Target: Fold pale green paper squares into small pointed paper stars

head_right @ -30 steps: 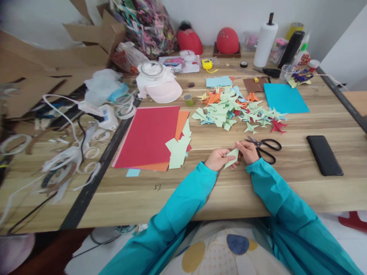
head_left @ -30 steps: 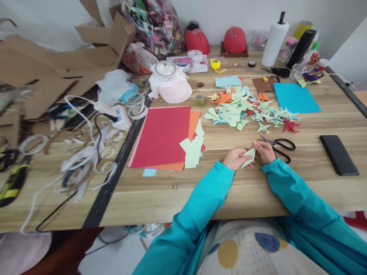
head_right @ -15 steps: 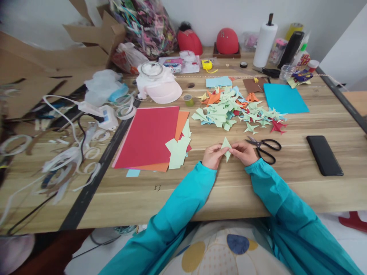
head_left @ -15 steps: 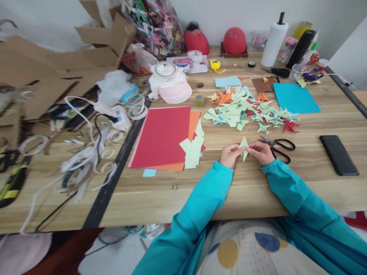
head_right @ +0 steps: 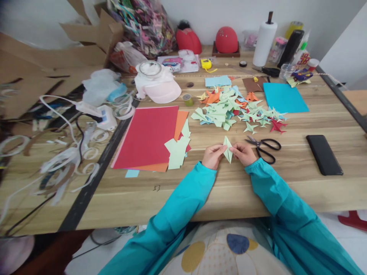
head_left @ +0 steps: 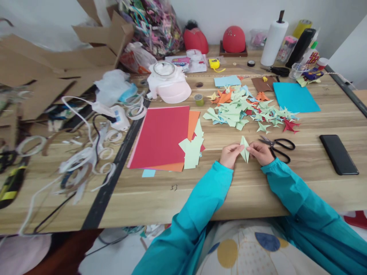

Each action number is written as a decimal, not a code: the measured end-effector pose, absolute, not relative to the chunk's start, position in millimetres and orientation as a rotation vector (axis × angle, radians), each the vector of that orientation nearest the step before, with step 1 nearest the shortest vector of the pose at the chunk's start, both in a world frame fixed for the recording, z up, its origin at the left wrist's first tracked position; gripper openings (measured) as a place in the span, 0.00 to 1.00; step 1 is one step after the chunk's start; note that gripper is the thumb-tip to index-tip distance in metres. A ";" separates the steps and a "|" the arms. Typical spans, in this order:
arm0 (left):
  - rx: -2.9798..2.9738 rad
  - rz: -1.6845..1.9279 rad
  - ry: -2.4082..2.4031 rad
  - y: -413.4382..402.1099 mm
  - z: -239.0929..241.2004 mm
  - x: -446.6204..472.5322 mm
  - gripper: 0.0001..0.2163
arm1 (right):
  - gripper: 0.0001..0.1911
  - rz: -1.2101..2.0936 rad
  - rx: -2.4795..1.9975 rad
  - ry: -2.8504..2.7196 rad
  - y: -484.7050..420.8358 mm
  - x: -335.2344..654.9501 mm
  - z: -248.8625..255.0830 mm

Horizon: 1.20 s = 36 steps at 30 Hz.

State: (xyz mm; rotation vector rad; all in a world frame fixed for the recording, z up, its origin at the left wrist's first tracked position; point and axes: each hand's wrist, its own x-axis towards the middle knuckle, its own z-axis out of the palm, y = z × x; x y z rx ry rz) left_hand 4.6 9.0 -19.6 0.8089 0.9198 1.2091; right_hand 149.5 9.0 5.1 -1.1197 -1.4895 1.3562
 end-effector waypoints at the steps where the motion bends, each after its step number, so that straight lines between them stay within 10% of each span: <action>1: 0.811 1.206 0.932 8.9 -19.0 4.4 0.12 | 0.19 1.346 -1.128 -1.474 9.0 149.6 5.2; 15: 0.993 1.312 0.979 5.4 -3.3 1.1 0.26 | 0.17 1.385 -1.151 -1.367 9.2 147.0 1.3; 22: 1.167 1.206 1.003 2.9 -4.5 -1.4 0.14 | 0.16 1.429 -1.173 -1.330 8.9 147.7 3.0; 36: 0.855 1.253 1.075 7.0 -7.8 0.6 0.20 | 0.20 1.467 -1.053 -1.282 10.6 143.5 0.4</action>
